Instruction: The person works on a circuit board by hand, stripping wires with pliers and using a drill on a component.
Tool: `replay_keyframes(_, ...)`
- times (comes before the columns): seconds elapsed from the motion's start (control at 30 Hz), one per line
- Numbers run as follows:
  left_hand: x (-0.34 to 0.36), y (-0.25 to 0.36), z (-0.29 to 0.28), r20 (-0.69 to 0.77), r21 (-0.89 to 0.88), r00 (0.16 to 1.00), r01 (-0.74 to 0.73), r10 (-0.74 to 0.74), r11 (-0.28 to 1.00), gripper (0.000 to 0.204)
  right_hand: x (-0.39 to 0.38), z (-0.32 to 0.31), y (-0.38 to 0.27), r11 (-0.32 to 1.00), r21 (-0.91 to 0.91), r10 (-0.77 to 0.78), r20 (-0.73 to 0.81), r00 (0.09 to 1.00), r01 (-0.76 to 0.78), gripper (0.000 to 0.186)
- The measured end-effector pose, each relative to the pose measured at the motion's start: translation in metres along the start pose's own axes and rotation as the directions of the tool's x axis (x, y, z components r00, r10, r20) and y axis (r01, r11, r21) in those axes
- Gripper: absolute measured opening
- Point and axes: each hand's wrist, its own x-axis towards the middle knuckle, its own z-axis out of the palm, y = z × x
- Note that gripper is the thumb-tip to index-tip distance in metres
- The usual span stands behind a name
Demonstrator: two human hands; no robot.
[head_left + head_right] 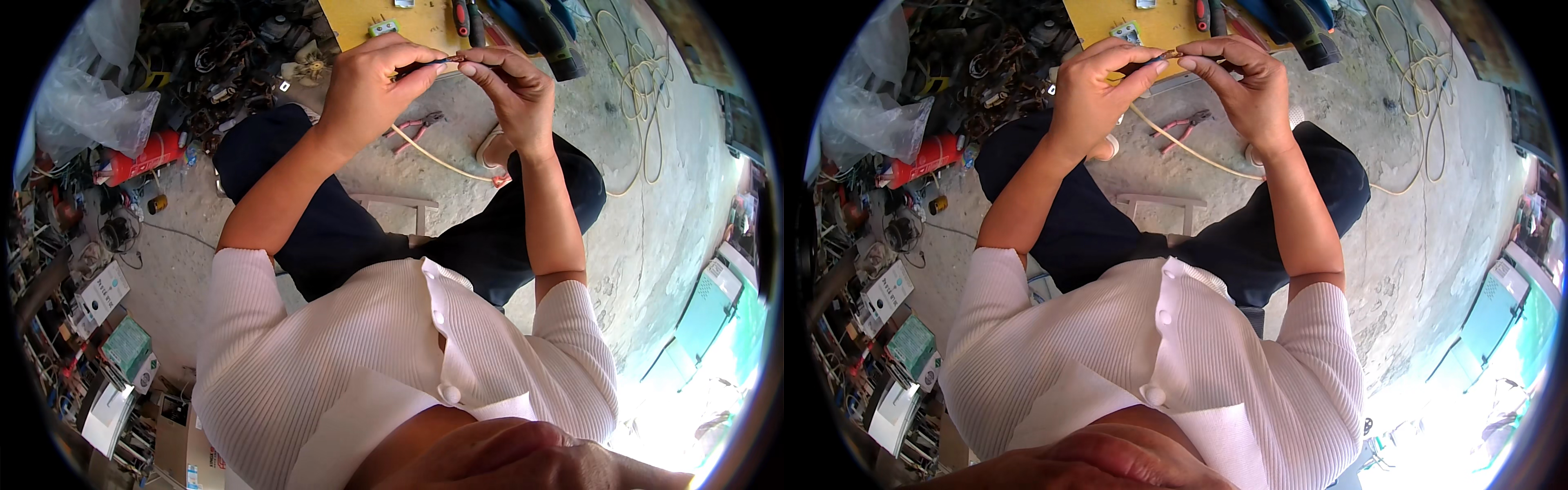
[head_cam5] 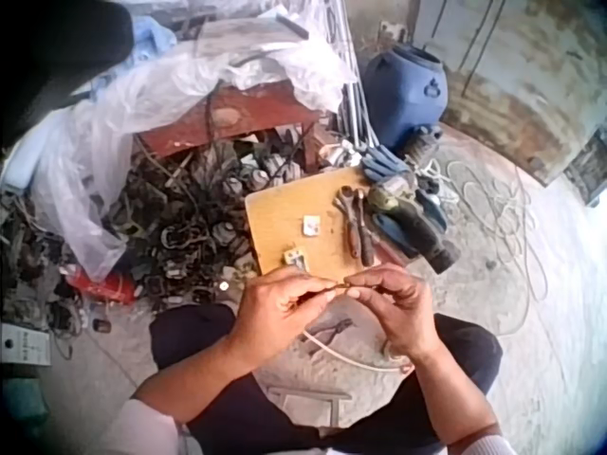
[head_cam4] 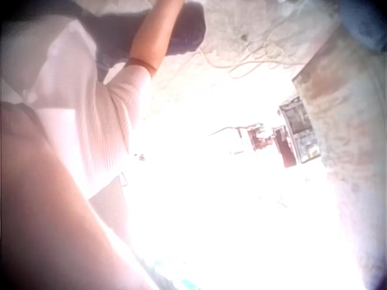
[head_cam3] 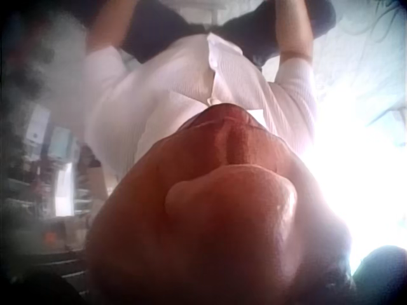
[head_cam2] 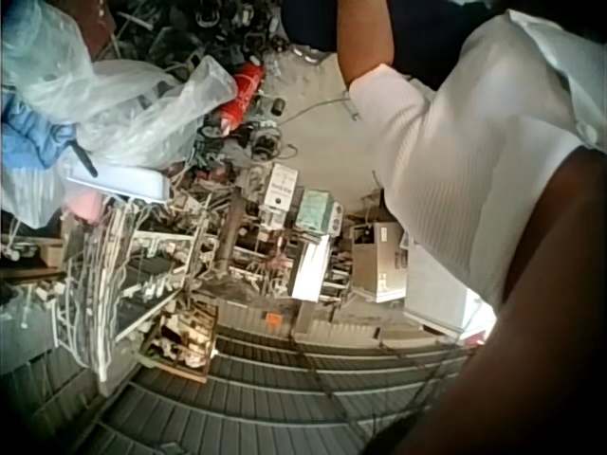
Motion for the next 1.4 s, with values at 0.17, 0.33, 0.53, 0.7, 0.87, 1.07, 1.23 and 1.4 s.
replay_keyframes(0.17,0.0,-0.001,0.0,0.012,-0.017,1.0,-0.006,0.006,1.0,0.014,0.0,0.0,-0.004,0.998,-0.06,0.015,0.009,1.0,-0.014,0.013)
replay_keyframes(0.33,0.0,-0.005,0.001,0.055,0.016,0.998,-0.038,0.037,0.999,0.013,-0.001,-0.003,0.003,0.999,-0.039,-0.002,0.028,1.0,0.003,0.013)
replay_keyframes(0.53,-0.002,-0.008,0.004,0.066,-0.031,0.998,-0.002,0.004,1.0,0.015,-0.002,0.001,0.001,0.999,-0.026,0.033,0.016,0.999,-0.032,0.01)
replay_keyframes(0.7,-0.004,-0.008,0.006,0.08,-0.058,0.996,0.036,-0.031,0.998,0.018,-0.002,0.002,-0.008,0.966,-0.235,-0.108,0.004,0.994,0.106,0.007)
replay_keyframes(0.87,-0.002,-0.005,0.004,0.12,0.032,0.992,0.046,-0.049,0.998,0.019,-0.001,0.011,0.0,0.877,-0.374,-0.35,-0.068,0.934,0.301,0.007)
replay_keyframes(1.07,-0.004,-0.021,0.005,0.319,-0.388,0.896,0.421,-0.309,0.82,0.024,0.0,0.008,0.007,0.947,0.238,0.206,0.065,0.976,-0.215,0.02)
replay_keyframes(1.23,0.0,-0.019,-0.001,0.44,-0.456,0.794,0.6,-0.419,0.657,0.03,0.001,0.004,0.004,0.936,0.196,0.284,0.07,0.956,-0.293,0.027)
replay_keyframes(1.4,0.001,-0.018,-0.001,0.526,-0.471,0.703,0.709,-0.478,0.525,0.03,0.002,0.001,0.003,0.896,0.197,0.389,0.084,0.917,-0.398,0.028)
